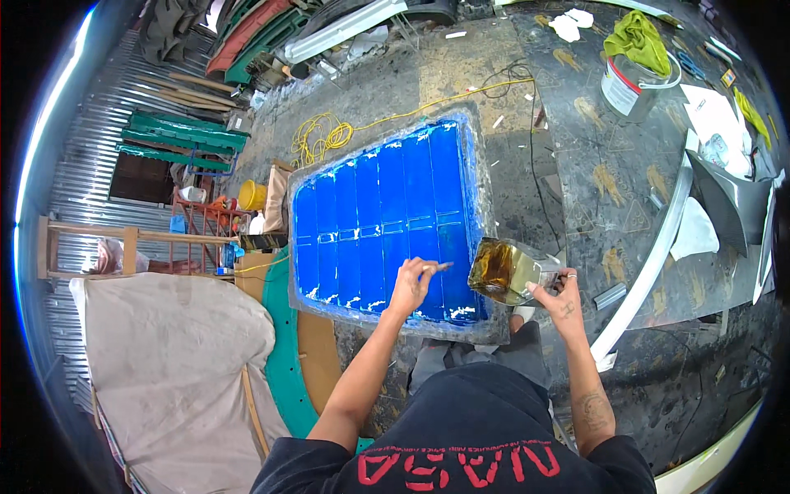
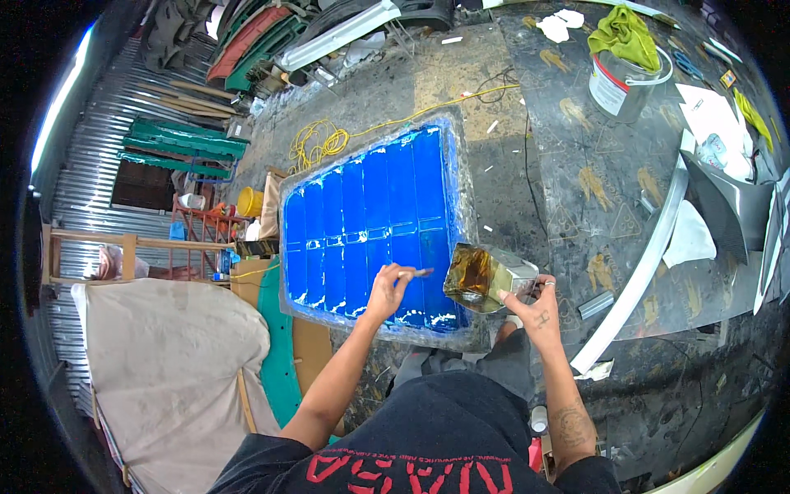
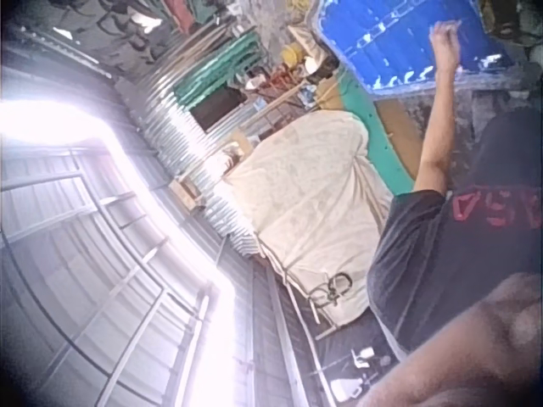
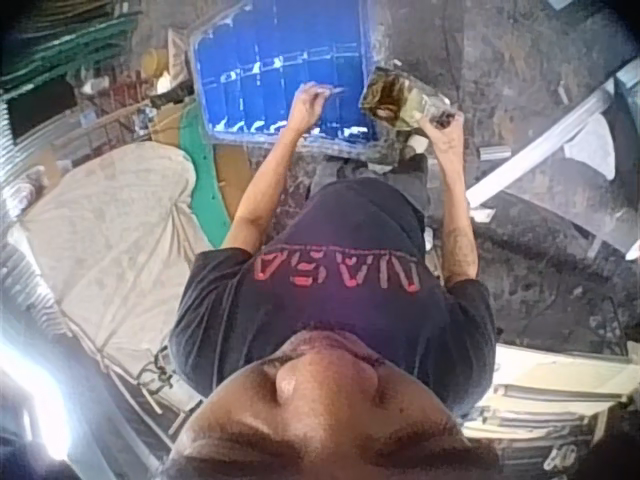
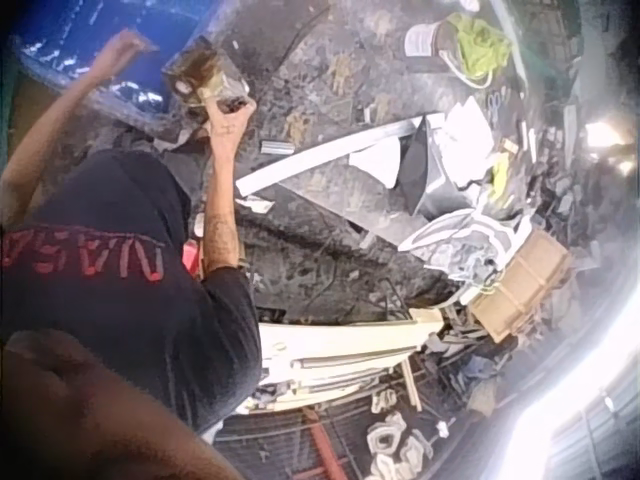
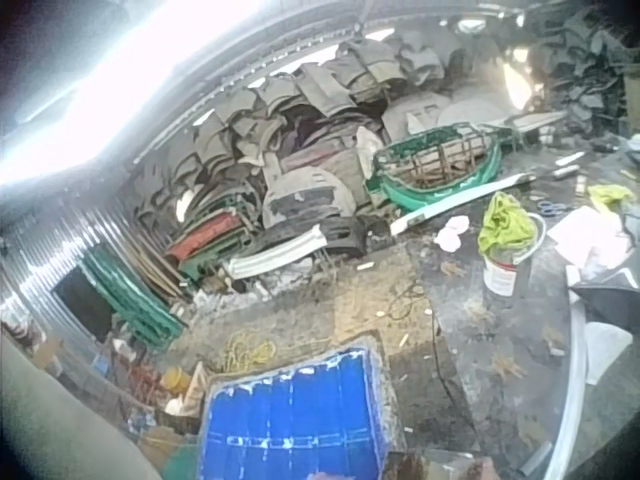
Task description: The person applies a liquid from a container onto the slats of a blue vent using a brush.
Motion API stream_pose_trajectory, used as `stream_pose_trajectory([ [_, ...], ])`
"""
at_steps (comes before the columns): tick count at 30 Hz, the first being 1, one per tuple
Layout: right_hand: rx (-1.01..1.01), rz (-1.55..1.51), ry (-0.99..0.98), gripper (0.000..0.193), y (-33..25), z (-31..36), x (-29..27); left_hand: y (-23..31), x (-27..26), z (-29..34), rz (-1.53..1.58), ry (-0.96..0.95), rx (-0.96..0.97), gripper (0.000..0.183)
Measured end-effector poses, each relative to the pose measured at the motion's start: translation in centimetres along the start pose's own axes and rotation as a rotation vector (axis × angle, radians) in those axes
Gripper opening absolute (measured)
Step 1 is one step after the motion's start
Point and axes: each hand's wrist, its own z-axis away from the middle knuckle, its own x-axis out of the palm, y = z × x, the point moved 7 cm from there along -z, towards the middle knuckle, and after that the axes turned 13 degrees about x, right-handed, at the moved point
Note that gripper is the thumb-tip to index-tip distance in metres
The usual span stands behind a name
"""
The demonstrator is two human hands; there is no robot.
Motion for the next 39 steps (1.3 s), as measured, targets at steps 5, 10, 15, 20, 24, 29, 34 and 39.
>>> stream_pose_trajectory([
  [5, -0.005, -0.009, 0.029, 0.07, 0.2, 0.0, 0.2, -7.4, 2.3, -2.1, 0.178, 0.345, -0.466, 0.028],
  [10, -0.009, -0.079, 0.094, 0.07, 1.2, 1.1, 0.6, -10.9, 4.7, -2.6, 0.155, 0.367, -0.472, 0.028],
  [15, 0.018, -0.074, 0.092, 0.066, 1.7, 2.2, 0.3, -11.0, 1.7, -2.7, 0.003, 0.42, -0.417, 0.026],
  [20, 0.031, -0.024, 0.075, 0.067, 2.2, 2.2, 0.7, -10.8, 4.4, -4.4, 0.123, 0.363, -0.412, 0.024],
  [24, 0.031, -0.001, 0.082, 0.071, 1.4, 2.7, 0.2, -12.3, 4.3, -3.7, -0.005, 0.308, -0.464, 0.024],
  [29, 0.035, -0.029, 0.093, 0.072, 1.6, 2.5, -0.4, -9.8, 2.9, -5.7, 0.128, 0.403, -0.335, 0.023],
  [34, 0.031, 0.004, 0.043, 0.067, 0.7, 2.9, 0.6, -13.4, 2.7, -2.5, 0.062, 0.443, -0.438, 0.024],
  [39, 0.042, -0.061, 0.029, 0.067, 1.1, 2.3, -0.2, -12.6, 0.0, -2.8, 0.047, 0.388, -0.496, 0.019],
])
